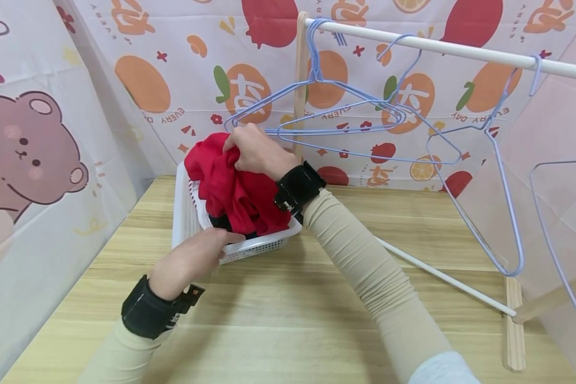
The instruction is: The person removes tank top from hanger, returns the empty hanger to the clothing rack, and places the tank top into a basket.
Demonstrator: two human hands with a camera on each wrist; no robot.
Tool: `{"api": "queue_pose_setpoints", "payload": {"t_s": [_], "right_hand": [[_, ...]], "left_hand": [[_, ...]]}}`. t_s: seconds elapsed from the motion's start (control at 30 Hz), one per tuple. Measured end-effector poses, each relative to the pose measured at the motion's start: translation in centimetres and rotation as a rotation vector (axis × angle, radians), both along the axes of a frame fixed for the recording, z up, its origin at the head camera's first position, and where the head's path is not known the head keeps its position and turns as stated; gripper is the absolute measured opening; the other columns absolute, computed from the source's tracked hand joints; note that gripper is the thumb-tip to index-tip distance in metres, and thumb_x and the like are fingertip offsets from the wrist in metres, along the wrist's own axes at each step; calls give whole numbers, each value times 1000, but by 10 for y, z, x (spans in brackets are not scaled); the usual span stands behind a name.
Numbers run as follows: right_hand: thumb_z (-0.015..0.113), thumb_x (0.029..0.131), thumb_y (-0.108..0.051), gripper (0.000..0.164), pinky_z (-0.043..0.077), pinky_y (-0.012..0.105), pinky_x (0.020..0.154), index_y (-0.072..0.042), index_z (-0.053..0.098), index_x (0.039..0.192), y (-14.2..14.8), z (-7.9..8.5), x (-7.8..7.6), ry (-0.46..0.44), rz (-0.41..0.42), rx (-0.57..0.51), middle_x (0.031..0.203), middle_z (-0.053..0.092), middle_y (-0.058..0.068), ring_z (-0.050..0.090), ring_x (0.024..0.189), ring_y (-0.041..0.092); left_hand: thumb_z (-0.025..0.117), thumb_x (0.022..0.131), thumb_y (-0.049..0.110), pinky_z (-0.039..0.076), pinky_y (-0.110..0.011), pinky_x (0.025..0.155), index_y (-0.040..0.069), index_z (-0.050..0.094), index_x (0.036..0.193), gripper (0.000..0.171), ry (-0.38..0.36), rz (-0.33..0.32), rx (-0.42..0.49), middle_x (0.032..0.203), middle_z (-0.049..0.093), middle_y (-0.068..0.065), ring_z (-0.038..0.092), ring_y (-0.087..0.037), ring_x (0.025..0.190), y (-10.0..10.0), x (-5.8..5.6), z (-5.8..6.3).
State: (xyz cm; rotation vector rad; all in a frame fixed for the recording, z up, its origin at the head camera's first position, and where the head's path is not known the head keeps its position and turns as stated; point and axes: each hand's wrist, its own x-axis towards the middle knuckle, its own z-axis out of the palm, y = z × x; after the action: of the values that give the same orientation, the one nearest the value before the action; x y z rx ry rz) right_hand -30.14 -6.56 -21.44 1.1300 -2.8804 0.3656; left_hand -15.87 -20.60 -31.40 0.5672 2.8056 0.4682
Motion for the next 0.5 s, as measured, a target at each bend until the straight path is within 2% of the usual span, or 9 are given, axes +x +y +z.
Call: {"api": "queue_pose_setpoints", "payload": {"t_s": [0.5], "right_hand": [[69,97,-15,41,57,23,97,-16,67,138,-4,-2,-3,9,18,-2,132,69,4,55,122,18]], "left_hand": [[72,84,-15,53,-27,68,6,66,136,56,-15,1,-11,109,69,-13,58,-19,84,-1,-2,0]]}}
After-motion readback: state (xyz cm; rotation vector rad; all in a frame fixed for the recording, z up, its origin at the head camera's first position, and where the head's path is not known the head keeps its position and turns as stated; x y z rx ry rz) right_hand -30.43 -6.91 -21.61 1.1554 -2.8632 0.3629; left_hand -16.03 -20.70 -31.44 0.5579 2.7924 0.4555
